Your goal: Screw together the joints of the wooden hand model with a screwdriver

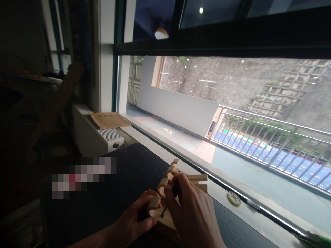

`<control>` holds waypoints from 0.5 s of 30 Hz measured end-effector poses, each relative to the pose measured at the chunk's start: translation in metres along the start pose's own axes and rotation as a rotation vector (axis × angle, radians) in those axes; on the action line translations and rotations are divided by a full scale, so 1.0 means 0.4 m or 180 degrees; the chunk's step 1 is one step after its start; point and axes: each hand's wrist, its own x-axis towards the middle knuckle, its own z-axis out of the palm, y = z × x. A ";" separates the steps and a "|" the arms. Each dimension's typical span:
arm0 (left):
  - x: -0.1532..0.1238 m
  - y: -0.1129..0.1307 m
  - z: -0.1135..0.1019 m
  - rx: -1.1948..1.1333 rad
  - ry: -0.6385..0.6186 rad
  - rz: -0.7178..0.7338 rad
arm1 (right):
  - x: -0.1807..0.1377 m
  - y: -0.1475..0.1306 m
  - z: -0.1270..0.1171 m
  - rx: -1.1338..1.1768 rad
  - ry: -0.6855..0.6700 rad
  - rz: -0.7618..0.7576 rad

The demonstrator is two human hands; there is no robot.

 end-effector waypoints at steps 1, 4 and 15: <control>0.000 0.002 0.000 0.0009 0.0004 -0.0001 | -0.003 -0.005 -0.003 0.0102 -0.0044 -0.0098; 0.001 0.007 -0.001 0.0040 0.0005 -0.0040 | -0.007 -0.011 -0.007 0.0214 -0.0116 -0.0345; 0.002 0.010 0.000 0.0112 -0.0001 -0.0058 | 0.002 0.012 0.001 -0.0113 0.0110 0.0010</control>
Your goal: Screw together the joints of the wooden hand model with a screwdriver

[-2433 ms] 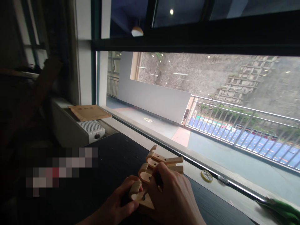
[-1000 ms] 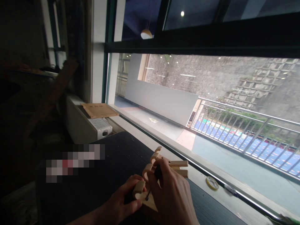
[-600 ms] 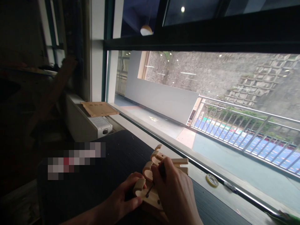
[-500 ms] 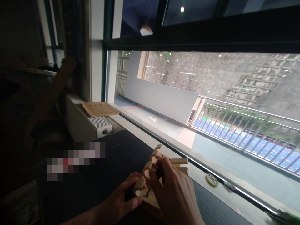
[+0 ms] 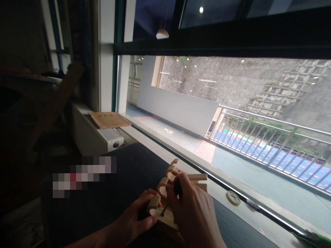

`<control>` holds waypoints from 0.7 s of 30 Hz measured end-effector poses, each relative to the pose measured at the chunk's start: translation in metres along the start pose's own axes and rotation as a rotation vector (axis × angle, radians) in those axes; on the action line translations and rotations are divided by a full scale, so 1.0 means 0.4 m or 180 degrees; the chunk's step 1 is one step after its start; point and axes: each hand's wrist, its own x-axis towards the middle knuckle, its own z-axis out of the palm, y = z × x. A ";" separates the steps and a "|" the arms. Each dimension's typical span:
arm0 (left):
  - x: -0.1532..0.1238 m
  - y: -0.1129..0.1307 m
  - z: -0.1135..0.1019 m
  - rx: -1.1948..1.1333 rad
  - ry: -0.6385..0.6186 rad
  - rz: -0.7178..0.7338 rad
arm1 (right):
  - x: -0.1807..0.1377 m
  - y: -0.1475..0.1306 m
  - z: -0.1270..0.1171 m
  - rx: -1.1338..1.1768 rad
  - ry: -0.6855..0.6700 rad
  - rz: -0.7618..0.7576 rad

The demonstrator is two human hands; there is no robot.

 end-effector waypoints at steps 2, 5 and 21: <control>-0.001 0.001 0.000 0.0003 -0.0003 -0.0008 | -0.005 -0.009 -0.002 0.0213 -0.0074 -0.0123; -0.003 -0.002 0.001 -0.0007 0.0035 0.0015 | -0.011 -0.015 -0.002 0.0498 -0.0167 -0.0298; -0.002 -0.006 0.001 -0.0051 0.0019 -0.0005 | -0.008 -0.012 -0.010 0.0533 -0.0211 -0.0269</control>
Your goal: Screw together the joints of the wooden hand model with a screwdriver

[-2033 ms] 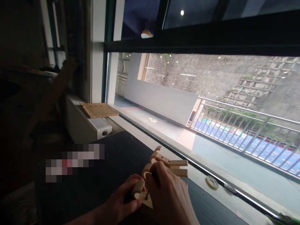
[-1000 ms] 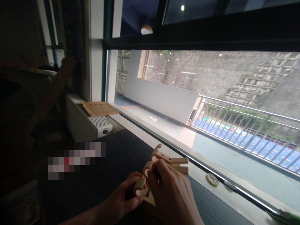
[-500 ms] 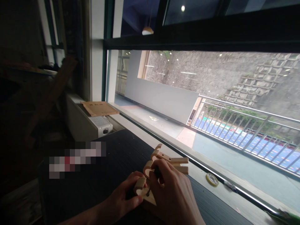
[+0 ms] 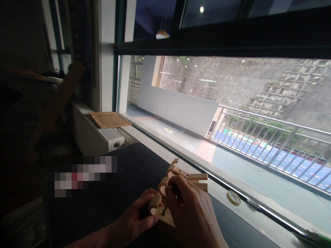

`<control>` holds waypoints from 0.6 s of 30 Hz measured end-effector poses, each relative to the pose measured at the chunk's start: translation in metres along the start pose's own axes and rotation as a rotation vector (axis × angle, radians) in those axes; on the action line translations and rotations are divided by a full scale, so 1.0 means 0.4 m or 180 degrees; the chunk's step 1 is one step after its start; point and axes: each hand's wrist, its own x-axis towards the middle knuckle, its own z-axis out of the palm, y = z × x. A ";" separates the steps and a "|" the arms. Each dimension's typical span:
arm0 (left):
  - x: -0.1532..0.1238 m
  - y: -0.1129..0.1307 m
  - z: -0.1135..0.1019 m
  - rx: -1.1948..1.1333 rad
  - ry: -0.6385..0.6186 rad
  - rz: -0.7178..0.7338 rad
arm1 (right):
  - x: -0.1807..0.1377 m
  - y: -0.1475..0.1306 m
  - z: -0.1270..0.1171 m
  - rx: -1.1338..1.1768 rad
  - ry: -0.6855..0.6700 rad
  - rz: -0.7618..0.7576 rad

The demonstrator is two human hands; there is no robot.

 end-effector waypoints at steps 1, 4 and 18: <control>0.000 -0.002 0.000 -0.0012 0.0013 0.0012 | 0.000 0.001 -0.002 -0.0033 -0.0033 0.0015; -0.001 -0.003 0.000 -0.0020 0.0024 0.0043 | 0.006 0.009 -0.004 -0.0245 0.0021 0.0203; 0.000 -0.001 0.000 0.0019 0.0028 0.0019 | 0.005 0.006 0.003 -0.0138 0.0072 0.0047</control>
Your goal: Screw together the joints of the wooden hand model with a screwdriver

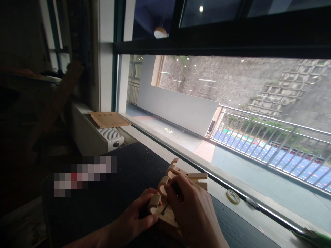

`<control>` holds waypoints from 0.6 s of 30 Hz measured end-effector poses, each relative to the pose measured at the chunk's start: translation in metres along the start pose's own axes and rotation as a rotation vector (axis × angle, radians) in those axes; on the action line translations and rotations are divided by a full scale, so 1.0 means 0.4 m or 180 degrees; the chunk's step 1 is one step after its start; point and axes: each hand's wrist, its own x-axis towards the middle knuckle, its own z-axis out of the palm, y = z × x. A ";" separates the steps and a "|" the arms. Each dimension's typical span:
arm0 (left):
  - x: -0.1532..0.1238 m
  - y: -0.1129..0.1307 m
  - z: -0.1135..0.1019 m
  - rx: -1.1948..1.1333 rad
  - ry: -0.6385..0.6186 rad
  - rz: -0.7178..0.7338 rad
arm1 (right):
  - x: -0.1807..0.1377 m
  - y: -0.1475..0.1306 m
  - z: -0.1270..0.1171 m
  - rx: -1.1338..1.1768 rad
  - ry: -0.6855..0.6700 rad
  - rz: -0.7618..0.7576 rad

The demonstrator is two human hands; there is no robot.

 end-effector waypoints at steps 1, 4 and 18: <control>0.000 -0.001 -0.001 -0.0003 -0.0005 0.0009 | 0.002 0.002 0.000 -0.0075 0.0033 0.0072; 0.001 -0.004 -0.002 0.0005 -0.0011 0.0026 | 0.006 0.005 0.000 -0.0268 0.0120 0.0289; 0.001 -0.007 -0.002 0.0051 0.0031 0.0032 | 0.006 0.002 -0.012 0.0234 -0.0028 0.0285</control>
